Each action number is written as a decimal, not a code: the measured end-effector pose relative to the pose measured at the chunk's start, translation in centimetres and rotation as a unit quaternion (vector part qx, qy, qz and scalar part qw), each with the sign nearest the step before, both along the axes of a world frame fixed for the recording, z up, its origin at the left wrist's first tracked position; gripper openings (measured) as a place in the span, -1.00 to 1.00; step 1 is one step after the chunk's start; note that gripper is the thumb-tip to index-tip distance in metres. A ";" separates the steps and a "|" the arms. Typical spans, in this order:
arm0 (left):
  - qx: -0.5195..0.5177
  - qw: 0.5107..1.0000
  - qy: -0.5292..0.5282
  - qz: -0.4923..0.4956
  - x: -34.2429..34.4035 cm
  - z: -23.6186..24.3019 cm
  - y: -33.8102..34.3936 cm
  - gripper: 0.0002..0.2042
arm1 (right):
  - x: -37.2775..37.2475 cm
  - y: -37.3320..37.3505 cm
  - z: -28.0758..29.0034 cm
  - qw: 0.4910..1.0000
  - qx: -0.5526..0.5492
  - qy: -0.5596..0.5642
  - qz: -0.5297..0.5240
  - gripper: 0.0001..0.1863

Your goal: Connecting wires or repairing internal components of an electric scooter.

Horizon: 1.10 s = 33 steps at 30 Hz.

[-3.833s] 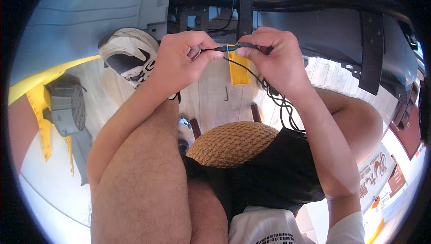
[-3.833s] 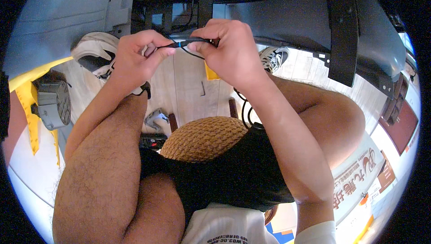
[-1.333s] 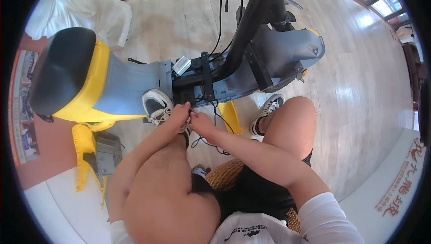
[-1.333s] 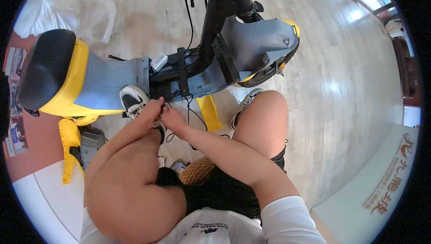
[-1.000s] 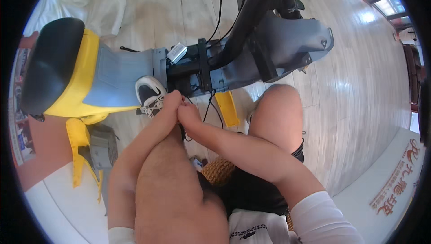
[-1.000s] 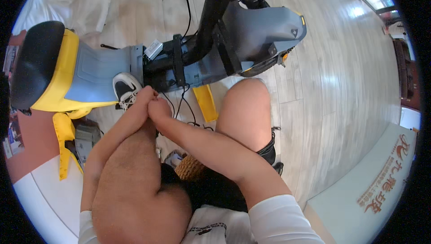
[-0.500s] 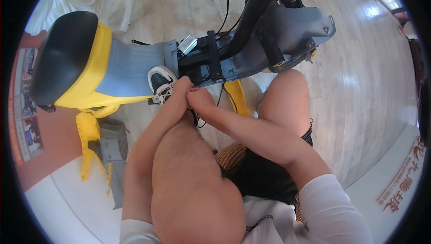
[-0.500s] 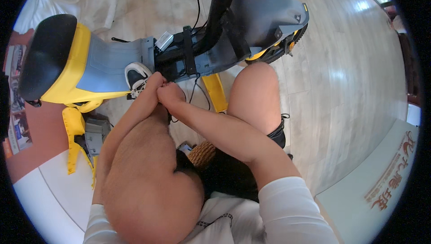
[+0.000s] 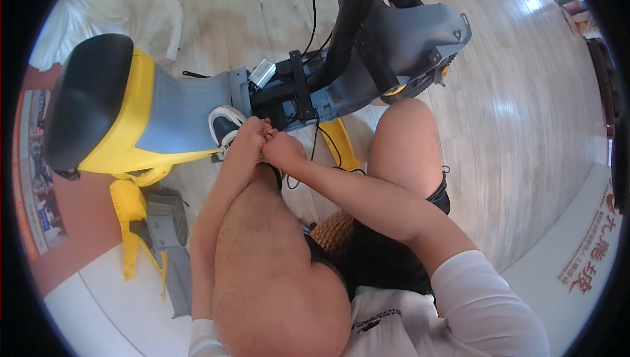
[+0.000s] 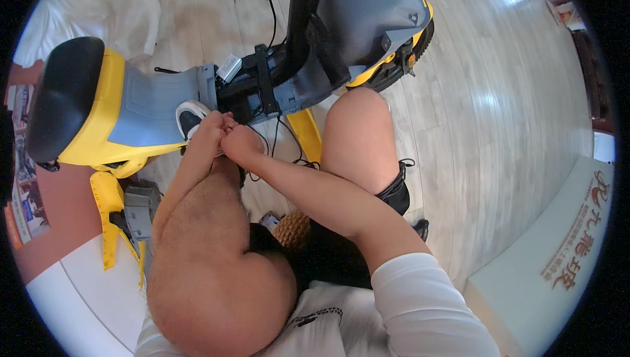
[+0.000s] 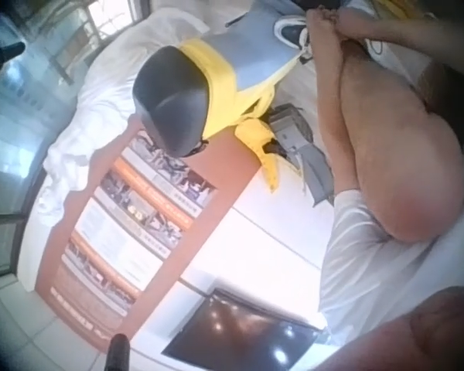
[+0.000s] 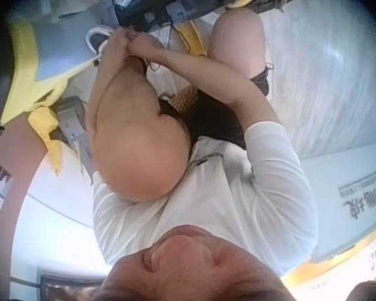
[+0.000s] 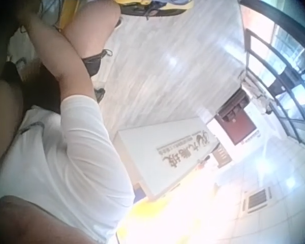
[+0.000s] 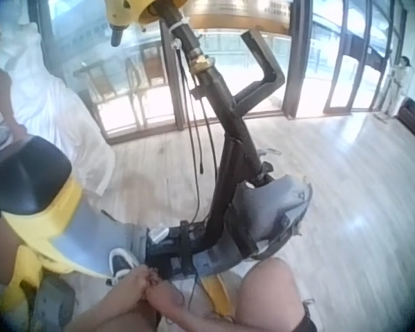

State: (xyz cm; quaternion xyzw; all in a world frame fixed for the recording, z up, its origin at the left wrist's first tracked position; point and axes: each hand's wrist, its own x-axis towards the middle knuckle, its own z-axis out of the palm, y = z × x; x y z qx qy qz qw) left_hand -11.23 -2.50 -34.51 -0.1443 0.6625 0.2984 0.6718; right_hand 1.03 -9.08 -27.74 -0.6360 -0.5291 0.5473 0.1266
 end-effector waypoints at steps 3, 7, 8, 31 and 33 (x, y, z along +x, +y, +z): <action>0.166 0.973 0.047 -0.156 -4.4 -3.4 -2.0 -0.92 | -0.7 0.0 1.8 1.000 -0.020 0.018 0.004 -0.56; 0.410 0.876 0.050 -0.250 -3.4 -4.8 -4.9 -0.93 | 0.2 0.0 0.4 0.993 -0.097 0.012 -0.073 -0.57; 0.409 0.876 0.051 -0.251 -3.2 -4.2 -5.0 -0.93 | 0.3 0.0 0.5 0.994 -0.088 0.001 -0.063 -0.57; 0.403 0.870 0.032 -0.284 -3.7 -4.9 -3.8 -0.96 | 1.4 0.2 1.6 0.999 -0.030 -0.034 0.013 -0.55; 0.364 0.905 0.019 -0.220 -2.2 -3.9 -3.1 -0.97 | 1.8 -0.9 1.5 0.998 -0.028 -0.049 0.007 -0.58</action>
